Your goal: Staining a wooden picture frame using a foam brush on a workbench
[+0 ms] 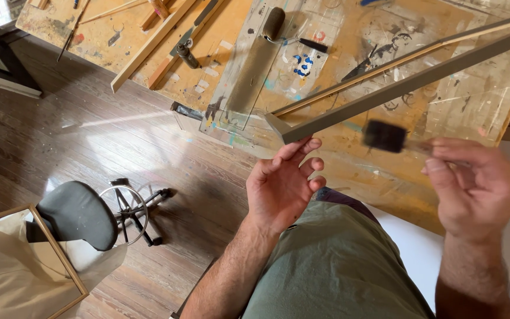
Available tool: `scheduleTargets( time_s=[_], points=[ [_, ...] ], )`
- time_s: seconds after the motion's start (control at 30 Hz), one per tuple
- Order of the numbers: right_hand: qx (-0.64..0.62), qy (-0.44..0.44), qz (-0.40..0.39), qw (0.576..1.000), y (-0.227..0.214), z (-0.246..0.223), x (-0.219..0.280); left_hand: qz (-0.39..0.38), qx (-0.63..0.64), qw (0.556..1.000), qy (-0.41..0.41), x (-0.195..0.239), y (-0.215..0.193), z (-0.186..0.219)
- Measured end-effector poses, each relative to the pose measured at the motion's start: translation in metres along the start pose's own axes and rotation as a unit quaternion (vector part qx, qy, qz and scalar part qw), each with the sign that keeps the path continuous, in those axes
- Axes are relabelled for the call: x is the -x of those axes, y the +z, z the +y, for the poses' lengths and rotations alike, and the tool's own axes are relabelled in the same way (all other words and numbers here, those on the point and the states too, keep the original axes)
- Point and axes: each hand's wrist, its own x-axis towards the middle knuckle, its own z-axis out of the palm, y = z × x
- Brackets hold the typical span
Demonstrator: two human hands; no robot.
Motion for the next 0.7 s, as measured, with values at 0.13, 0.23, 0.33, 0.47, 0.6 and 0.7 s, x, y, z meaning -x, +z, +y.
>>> scheduleTargets(
  time_s=[0.13, 0.23, 0.33, 0.47, 0.6, 0.7],
  points=[
    [0.149, -0.027, -0.063, 0.986, 0.016, -0.047, -0.023, -0.005, 0.016, 1.000, -0.003, 0.000, 0.002, -0.001],
    [0.200, -0.018, -0.075, 0.977, 0.025, -0.063, -0.027, -0.007, 0.018, 1.000, 0.000, 0.001, 0.003, -0.002],
    [0.212, -0.010, -0.081, 0.974, 0.029, -0.067, -0.029, -0.021, 0.025, 0.999, 0.000, 0.003, 0.003, -0.003],
    [0.211, -0.010, -0.076, 0.974, 0.033, -0.067, -0.031, -0.021, 0.033, 0.999, -0.006, 0.006, 0.003, -0.006],
    [0.244, -0.019, -0.091, 0.965, 0.033, -0.066, -0.033, -0.022, 0.033, 0.999, -0.003, 0.008, 0.004, -0.007],
    [0.253, -0.046, -0.121, 0.959, 0.024, -0.067, -0.032, -0.028, 0.041, 0.999, -0.011, 0.008, 0.001, -0.008]
  ],
)
